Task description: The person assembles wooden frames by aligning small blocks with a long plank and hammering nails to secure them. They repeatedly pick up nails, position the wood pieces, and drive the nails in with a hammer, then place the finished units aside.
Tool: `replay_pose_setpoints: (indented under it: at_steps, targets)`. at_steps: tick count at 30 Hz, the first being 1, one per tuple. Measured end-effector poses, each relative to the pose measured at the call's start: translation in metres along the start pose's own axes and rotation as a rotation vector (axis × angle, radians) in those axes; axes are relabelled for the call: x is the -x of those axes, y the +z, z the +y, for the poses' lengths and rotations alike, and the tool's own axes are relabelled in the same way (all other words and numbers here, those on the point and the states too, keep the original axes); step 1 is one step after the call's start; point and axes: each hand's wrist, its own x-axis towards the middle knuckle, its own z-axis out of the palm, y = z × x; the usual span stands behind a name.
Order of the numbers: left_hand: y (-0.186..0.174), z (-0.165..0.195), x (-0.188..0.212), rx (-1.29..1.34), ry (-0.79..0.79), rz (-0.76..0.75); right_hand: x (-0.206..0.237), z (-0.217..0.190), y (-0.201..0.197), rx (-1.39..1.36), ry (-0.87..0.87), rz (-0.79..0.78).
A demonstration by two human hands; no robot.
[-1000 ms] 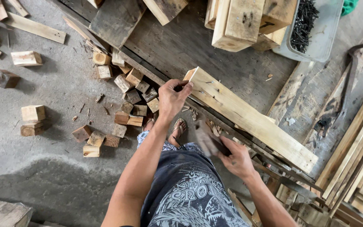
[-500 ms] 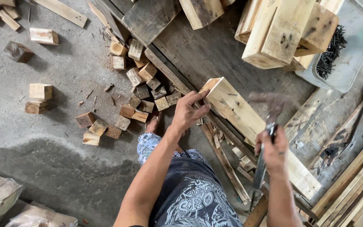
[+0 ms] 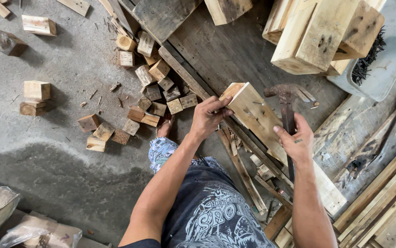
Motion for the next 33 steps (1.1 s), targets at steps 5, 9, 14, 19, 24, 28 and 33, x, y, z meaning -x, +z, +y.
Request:
replay_pose_setpoints:
  at_steps: [5,9,14,19,24,28,33]
  targets:
    - [0.004,0.0,0.0,-0.051,0.013,0.028,-0.001,-0.003,-0.004,0.078,-0.013,0.005]
    - [0.004,0.002,-0.003,-0.043,0.005,0.008,-0.002,-0.018,-0.008,0.367,-0.164,-0.035]
    - [0.0,0.007,-0.007,0.065,-0.062,-0.044,0.006,-0.037,0.001,0.735,-0.303,-0.049]
    - [-0.002,0.01,-0.008,0.076,-0.089,-0.061,0.01,-0.042,0.012,0.806,-0.269,-0.085]
    - [0.002,0.0,-0.011,0.142,-0.049,-0.069,0.001,-0.04,0.005,0.743,-0.378,-0.126]
    - [0.004,-0.006,-0.008,0.096,-0.033,-0.049,0.002,-0.036,0.006,0.711,-0.38,-0.128]
    - [-0.012,0.005,-0.03,-0.282,-0.026,-0.224,0.001,-0.034,0.008,0.768,-0.395,-0.122]
